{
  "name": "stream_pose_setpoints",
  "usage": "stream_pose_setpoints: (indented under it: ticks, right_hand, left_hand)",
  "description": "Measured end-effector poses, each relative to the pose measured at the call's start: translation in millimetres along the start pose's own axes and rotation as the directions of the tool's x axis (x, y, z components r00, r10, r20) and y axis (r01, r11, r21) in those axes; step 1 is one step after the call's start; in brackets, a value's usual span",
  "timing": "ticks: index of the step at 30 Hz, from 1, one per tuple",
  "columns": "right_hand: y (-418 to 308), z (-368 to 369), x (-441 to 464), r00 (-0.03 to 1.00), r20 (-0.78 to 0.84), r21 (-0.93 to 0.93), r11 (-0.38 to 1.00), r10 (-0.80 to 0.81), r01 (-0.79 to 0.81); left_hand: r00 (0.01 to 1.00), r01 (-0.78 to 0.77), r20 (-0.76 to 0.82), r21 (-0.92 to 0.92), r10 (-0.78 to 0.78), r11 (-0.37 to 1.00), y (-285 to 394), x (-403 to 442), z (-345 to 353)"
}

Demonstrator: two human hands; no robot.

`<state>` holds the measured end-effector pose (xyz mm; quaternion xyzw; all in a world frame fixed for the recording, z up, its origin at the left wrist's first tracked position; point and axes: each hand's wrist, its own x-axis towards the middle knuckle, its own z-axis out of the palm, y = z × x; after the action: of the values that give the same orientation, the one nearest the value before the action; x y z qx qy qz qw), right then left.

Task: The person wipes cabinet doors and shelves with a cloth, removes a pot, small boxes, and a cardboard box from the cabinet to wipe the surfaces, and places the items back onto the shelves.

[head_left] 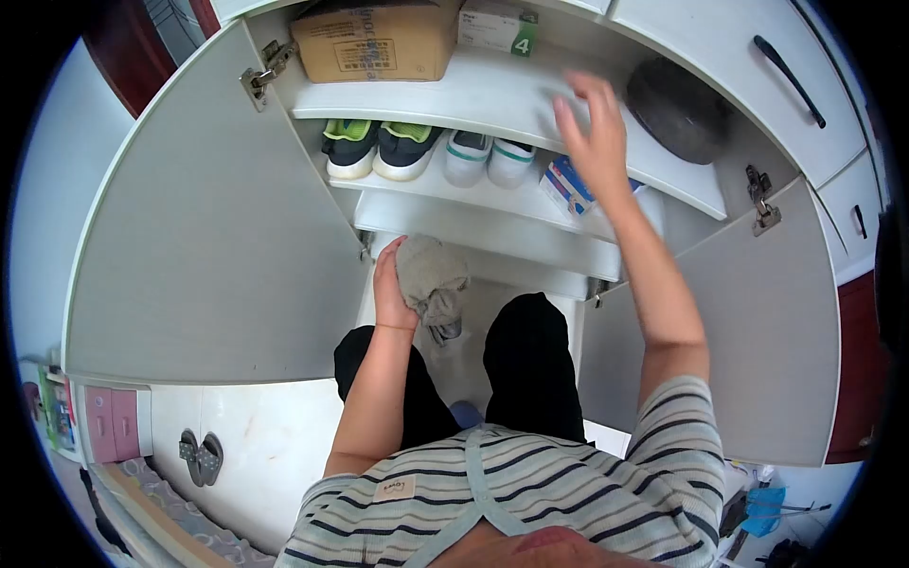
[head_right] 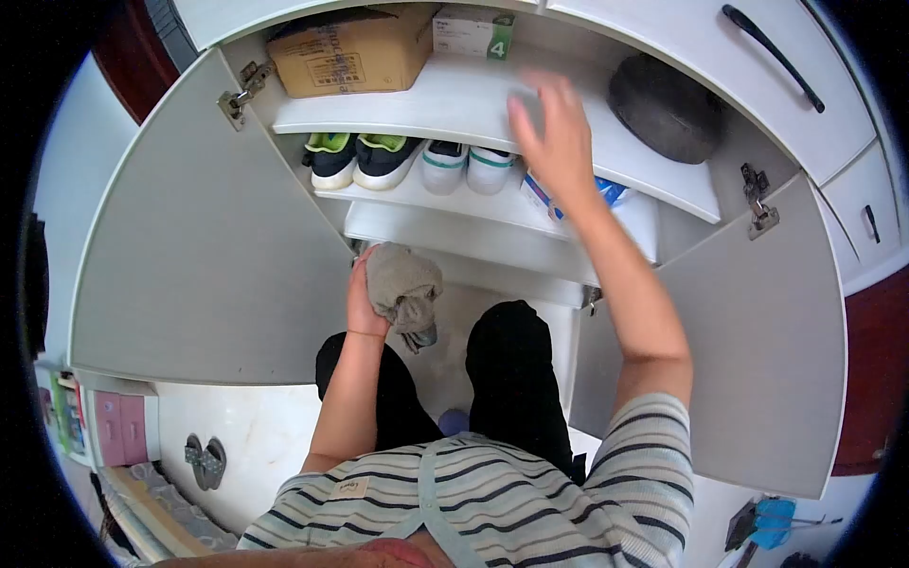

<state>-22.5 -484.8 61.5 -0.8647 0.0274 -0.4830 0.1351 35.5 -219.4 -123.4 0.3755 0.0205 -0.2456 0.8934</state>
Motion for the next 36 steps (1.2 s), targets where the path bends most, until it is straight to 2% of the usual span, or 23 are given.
stream_pose_setpoints:
  ticks: [1,3,4,5,6,7,9,11,13,14,16,17,19,20,22,23,25,27,29,32,36]
  right_hand:
    - [17.2,15.1,26.9,0.988,0.026,0.037,0.988,0.15,-0.151]
    - [87.8,64.4,67.0,0.969,0.037,0.099,0.964,0.246,-0.248]
    - [111.6,82.6,81.9,0.972,0.034,0.108,0.966,0.232,-0.234]
    - [130.2,98.7,95.5,0.949,0.082,0.129,0.941,0.305,-0.313]
    - [129.1,105.7,106.7,0.918,0.133,0.146,0.908,0.374,-0.392]
    - [128.8,110.9,114.0,0.923,0.131,0.158,0.911,0.363,-0.381]
    - [124.6,116.5,120.6,0.861,0.31,0.348,0.795,0.403,-0.497]
    - [109.9,110.9,121.0,0.889,0.289,0.321,0.838,0.357,-0.441]
    - [92.9,92.2,122.6,0.798,0.446,0.388,0.717,0.404,-0.58]
    - [105.6,96.7,121.2,0.796,0.447,0.383,0.717,0.409,-0.583]
    - [130.3,104.2,118.6,0.875,0.356,0.311,0.841,0.328,-0.442]
    - [135.8,103.8,116.3,0.874,0.357,0.307,0.842,0.33,-0.444]
    - [136.0,99.7,112.2,0.932,0.293,0.029,0.973,0.213,-0.231]
    - [135.9,97.5,108.0,0.932,0.292,0.028,0.973,0.213,-0.231]
    - [131.0,90.4,98.1,0.922,0.373,0.034,0.991,0.105,-0.126]
    - [128.5,86.5,94.3,0.923,0.372,0.032,0.992,0.104,-0.124]
    - [76.6,70.3,91.1,0.903,0.38,-0.135,0.978,0.2,-0.159]
    - [73.2,81.6,89.6,0.924,0.336,-0.07,0.983,0.183,-0.169]
    - [81.7,101.4,97.9,0.943,0.236,-0.166,0.966,0.236,-0.2]
    - [70.2,118.9,112.9,0.911,0.26,-0.22,0.938,0.321,-0.268]
    - [77.6,142.9,117.4,0.868,0.281,-0.179,0.911,0.409,-0.371]
  left_hand:
    - [1.0,-0.005,0.001,-0.007,0.005,1.0,-0.1,0.4,-0.6]
    - [1.0,0.007,0.025,-0.047,-0.006,0.999,2.2,2.3,-2.7]
    - [1.0,-0.009,0.026,-0.052,0.01,0.999,3.6,1.9,-2.2]
    - [1.0,-0.009,-0.012,-0.046,0.009,0.999,3.5,0.2,0.3]
    - [0.999,-0.008,-0.05,-0.039,0.006,0.999,5.0,-1.0,4.2]
    - [0.998,-0.025,-0.051,-0.04,0.023,0.999,6.9,-0.9,8.2]
    - [0.996,-0.005,-0.084,-0.012,0.004,1.0,10.2,-1.8,13.4]
    - [0.998,-0.022,-0.06,-0.021,0.021,1.0,8.5,3.7,8.0]
    - [0.999,-0.038,-0.022,-0.012,0.037,0.999,4.7,6.4,5.3]
    - [0.999,-0.031,-0.021,-0.013,0.031,0.999,2.1,7.2,4.7]
    - [1.0,-0.024,0.0,-0.024,0.024,0.999,0.5,6.0,7.5]
    - [1.0,-0.02,0.001,-0.026,0.02,0.999,0.9,4.7,9.8]
    - [1.0,0.012,0.009,-0.035,-0.012,0.999,2.1,2.4,15.0]
    - [1.0,0.013,0.011,-0.035,-0.012,0.999,1.3,2.3,15.7]
    - [1.0,0.014,-0.009,-0.04,-0.014,0.999,-0.5,1.8,16.8]
    - [1.0,0.014,-0.007,-0.042,-0.014,0.999,-1.1,1.9,17.2]
    - [1.0,0.022,-0.008,-0.025,-0.022,0.999,-2.1,1.6,17.6]
    - [1.0,0.026,-0.004,-0.016,-0.026,1.0,-1.3,0.5,18.8]
    - [1.0,0.024,-0.004,-0.008,-0.024,1.0,-1.1,1.1,17.5]
    - [1.0,0.026,-0.014,-0.03,-0.027,0.999,-2.3,4.3,13.2]
    - [1.0,0.017,-0.016,-0.028,-0.017,0.999,-1.5,2.9,10.0]
